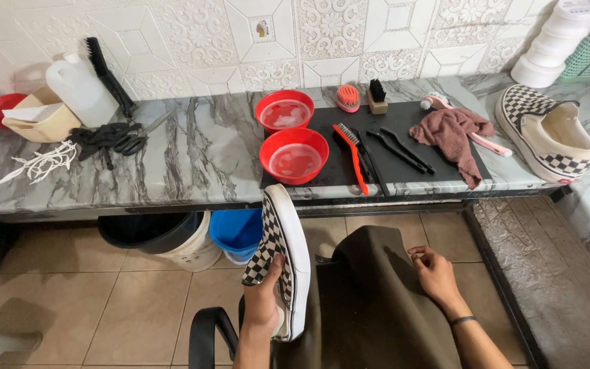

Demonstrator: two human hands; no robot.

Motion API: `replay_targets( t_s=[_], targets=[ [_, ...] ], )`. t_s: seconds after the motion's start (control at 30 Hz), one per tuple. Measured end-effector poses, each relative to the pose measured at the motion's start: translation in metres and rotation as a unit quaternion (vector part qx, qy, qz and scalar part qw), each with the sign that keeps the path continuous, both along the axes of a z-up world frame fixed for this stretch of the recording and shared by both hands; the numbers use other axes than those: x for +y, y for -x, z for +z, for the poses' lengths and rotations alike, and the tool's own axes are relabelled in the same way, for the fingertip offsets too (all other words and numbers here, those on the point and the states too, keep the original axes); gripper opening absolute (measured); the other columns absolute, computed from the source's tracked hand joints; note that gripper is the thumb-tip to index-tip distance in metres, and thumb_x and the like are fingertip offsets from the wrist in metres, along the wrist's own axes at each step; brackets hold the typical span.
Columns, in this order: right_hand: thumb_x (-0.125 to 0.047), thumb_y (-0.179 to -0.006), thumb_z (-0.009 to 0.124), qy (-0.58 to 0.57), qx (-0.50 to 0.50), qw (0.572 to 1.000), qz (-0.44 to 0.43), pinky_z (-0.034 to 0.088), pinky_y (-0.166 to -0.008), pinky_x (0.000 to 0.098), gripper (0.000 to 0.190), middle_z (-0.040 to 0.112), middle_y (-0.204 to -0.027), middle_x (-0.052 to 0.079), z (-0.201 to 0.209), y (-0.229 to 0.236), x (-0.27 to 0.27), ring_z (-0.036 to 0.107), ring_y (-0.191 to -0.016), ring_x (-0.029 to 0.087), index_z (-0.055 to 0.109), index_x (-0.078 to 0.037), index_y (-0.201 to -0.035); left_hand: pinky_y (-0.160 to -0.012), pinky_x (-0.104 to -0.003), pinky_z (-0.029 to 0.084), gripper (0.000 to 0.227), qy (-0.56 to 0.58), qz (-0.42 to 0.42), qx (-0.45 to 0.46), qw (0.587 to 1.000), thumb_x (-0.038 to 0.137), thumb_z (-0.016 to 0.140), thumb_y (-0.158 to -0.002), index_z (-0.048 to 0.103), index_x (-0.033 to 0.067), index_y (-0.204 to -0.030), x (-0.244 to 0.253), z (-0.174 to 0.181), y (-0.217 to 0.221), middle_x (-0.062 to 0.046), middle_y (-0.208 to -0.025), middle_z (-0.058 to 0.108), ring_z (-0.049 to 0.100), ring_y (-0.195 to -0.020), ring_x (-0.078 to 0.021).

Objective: The person scrubs a black-and-white checkered slip-on shoe with an orange brush dipped in soapy water, then wipes it with a cloth. The process is repeated on different areas of the shoe.

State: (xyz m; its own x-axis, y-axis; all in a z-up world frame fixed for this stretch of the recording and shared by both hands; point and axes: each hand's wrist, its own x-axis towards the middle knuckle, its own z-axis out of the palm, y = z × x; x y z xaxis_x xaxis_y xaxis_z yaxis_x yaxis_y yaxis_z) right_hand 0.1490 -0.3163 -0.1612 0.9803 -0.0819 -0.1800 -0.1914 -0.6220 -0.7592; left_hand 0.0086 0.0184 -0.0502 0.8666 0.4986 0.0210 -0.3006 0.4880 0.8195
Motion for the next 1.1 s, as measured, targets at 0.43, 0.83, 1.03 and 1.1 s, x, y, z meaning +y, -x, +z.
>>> replay_targets(
  t_s=[0.43, 0.83, 1.03, 1.1],
  targets=[
    [-0.017, -0.089, 0.069, 0.069, -0.382, 0.895, 0.218, 0.046, -0.075, 0.0422, 0.018, 0.059, -0.091, 0.007, 0.166, -0.074, 0.104, 0.058, -0.084, 0.028, 0.068, -0.013, -0.106, -0.111, -0.048, 0.051, 0.059, -0.019, -0.015, -0.037, 0.999, 0.014, 0.073, -0.083, 0.058, -0.0035, -0.137, 0.002, -0.012, 0.005, -0.018, -0.138, 0.067, 0.063, -0.130, -0.0348],
    [-0.035, -0.091, 0.052, 0.393, -0.175, 0.879, 0.206, 0.052, -0.064, 0.0448, 0.033, 0.073, -0.079, 0.013, 0.186, -0.165, 0.170, 0.069, -0.073, 0.038, 0.069, -0.010, -0.079, -0.109, -0.048, 0.054, 0.069, -0.072, -0.034, 0.018, 0.997, 0.027, 0.078, -0.078, 0.058, -0.0055, -0.136, 0.006, 0.012, 0.007, -0.020, -0.134, 0.070, 0.065, -0.128, -0.0357],
    [-0.028, -0.097, 0.050, 0.346, -0.294, 0.857, 0.243, 0.050, -0.054, 0.0515, 0.021, 0.067, -0.074, 0.013, 0.234, -0.203, 0.190, 0.064, -0.061, 0.040, 0.057, -0.008, -0.093, -0.114, -0.037, 0.052, 0.068, -0.168, -0.036, 0.205, 0.964, 0.032, 0.081, -0.074, 0.066, 0.0044, -0.135, 0.019, -0.003, 0.003, -0.009, -0.137, 0.075, 0.068, -0.130, -0.0234],
    [-0.025, -0.099, 0.045, 0.328, -0.248, 0.876, 0.251, 0.052, -0.057, 0.0531, 0.024, 0.068, -0.082, 0.017, 0.259, -0.206, 0.210, 0.066, -0.069, 0.043, 0.055, -0.009, -0.114, -0.114, -0.036, 0.052, 0.073, -0.129, -0.053, 0.273, 0.952, 0.034, 0.080, -0.072, 0.064, 0.0071, -0.138, 0.020, 0.017, 0.000, -0.007, -0.138, 0.075, 0.068, -0.129, -0.0223]
  ],
)
